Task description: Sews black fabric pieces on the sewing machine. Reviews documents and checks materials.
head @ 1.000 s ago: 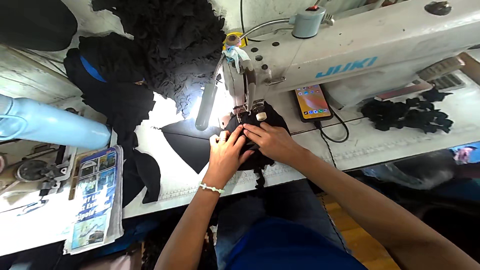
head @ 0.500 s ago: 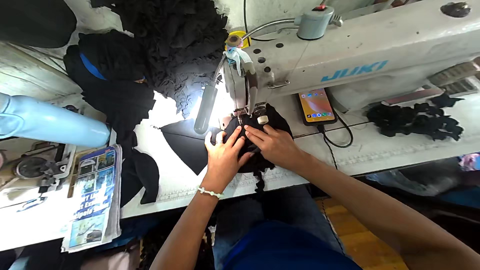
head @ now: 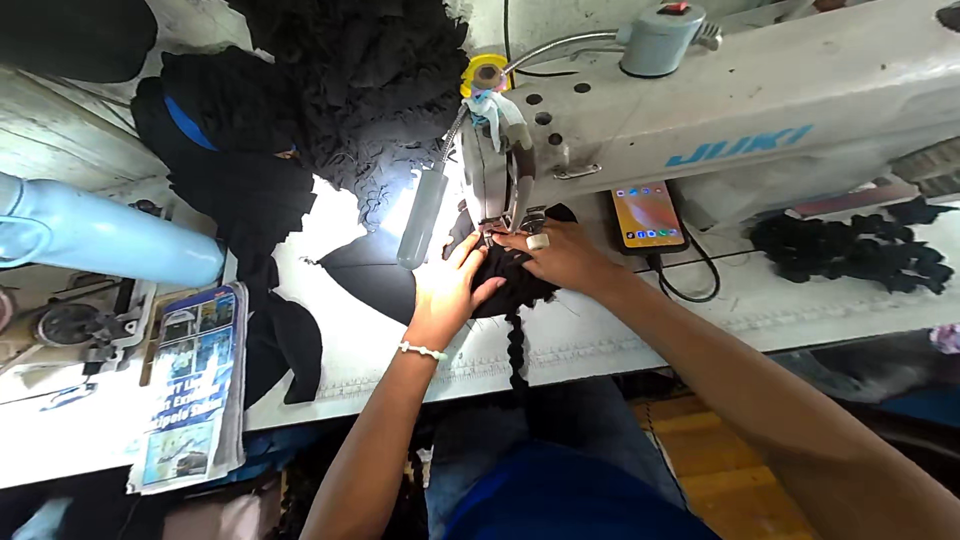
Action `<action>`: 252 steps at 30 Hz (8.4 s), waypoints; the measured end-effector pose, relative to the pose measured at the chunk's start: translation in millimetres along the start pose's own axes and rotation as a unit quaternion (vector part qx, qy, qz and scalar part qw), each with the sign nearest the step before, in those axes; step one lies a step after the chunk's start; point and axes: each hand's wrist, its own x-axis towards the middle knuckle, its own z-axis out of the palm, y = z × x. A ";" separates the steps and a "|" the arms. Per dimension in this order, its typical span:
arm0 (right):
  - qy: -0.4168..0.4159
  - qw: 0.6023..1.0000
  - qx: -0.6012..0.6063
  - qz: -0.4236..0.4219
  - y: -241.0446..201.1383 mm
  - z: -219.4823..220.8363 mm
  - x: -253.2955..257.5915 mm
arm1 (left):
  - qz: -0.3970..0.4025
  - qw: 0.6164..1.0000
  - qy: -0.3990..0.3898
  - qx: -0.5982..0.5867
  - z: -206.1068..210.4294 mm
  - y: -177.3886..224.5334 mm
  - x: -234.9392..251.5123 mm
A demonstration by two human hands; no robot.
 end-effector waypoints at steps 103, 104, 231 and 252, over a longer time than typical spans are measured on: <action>0.138 0.984 -0.014 0.109 -112.3 19.4 -68.9 | 0.004 0.994 0.111 0.012 14.0 17.2 -9.5; 0.120 0.987 -0.007 0.107 -112.5 15.5 -69.0 | 0.000 0.994 0.110 0.023 14.0 19.8 -10.7; 0.079 0.647 0.661 0.373 -108.6 -24.6 -51.7 | -0.043 0.993 0.025 -0.103 -12.4 0.1 14.7; -0.031 0.878 0.359 0.316 -119.7 -11.4 -57.3 | 0.054 0.971 0.013 -0.234 -2.7 -25.9 25.9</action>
